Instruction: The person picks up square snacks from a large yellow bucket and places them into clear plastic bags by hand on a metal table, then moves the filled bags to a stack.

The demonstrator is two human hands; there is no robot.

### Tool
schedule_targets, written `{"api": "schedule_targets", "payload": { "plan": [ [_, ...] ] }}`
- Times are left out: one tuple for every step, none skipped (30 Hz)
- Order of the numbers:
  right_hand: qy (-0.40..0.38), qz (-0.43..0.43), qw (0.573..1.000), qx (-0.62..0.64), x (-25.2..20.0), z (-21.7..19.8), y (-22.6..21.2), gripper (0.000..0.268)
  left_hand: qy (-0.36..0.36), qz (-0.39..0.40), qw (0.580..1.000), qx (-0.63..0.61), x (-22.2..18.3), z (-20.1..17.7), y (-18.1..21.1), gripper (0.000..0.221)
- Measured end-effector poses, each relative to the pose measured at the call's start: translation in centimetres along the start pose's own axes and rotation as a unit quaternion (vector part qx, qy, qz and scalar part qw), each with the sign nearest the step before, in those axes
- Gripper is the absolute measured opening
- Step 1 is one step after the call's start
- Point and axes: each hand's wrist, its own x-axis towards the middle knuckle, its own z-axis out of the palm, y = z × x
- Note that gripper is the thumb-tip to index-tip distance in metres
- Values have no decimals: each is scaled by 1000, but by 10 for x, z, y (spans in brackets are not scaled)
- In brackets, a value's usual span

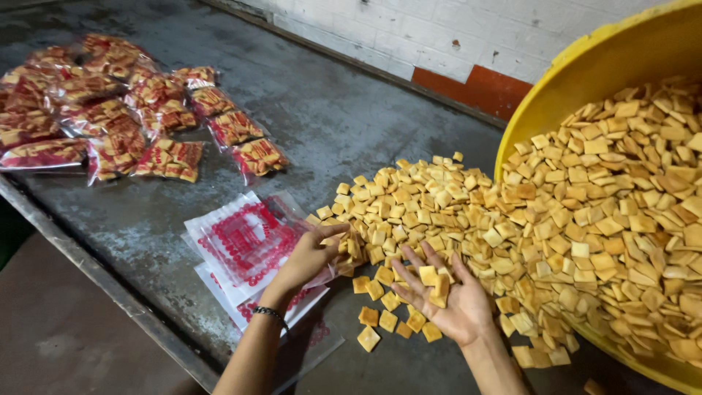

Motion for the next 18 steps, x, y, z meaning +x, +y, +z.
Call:
{"api": "schedule_targets", "payload": {
  "plan": [
    [0,-1,1000,1,0,-1,0,52,-2,0,1000,1,4,0,-5,42],
    [-16,-4,1000,-11,1,-2,-1,52,4,20,1000,10,8,0,-10,42],
    [-32,-6,999,-25,0,-3,0,53,10,38,999,19,11,-1,-16,42],
    [-31,-6,999,-23,3,-9,-2,53,9,37,999,20,9,0,-14,42],
    [-76,3,996,-36,6,-14,-3,44,4,27,1000,5,7,0,-12,41],
    [-122,13,991,-49,10,-19,-4,55,-1,17,1000,-10,5,-1,-10,41],
    [-122,14,991,-49,9,-19,-4,55,0,16,1000,-10,7,-1,-11,41],
    [-133,33,990,-19,8,-19,-3,65,6,16,1000,-2,8,-1,-11,41],
    [-143,50,988,11,6,-18,-3,75,10,16,1000,6,9,-1,-12,42],
    [-143,50,988,11,4,-17,-3,75,10,15,1000,6,7,-1,-10,42],
    [-164,56,985,15,2,-15,-3,76,7,14,1000,8,5,-1,-8,42],
    [-185,61,981,20,-1,-14,-3,77,5,12,1000,10,4,-1,-5,42],
    [-185,61,981,19,-2,-12,-3,77,5,13,1000,10,4,-1,-5,42],
    [-235,62,970,5,-4,-9,-2,76,1,11,1000,7,4,-1,-6,44],
    [-284,63,957,-9,-5,-7,-2,76,-2,10,1000,4,3,-1,-6,46],
    [-284,64,957,-9,-6,-6,-1,76,-2,10,1000,4,3,-2,-6,46],
    [-298,64,952,-3,-7,-5,0,72,-6,20,1000,8,4,-2,-6,46],
    [-312,65,948,4,-8,-4,0,69,-10,30,999,11,4,-3,-6,46]
  ]
}}
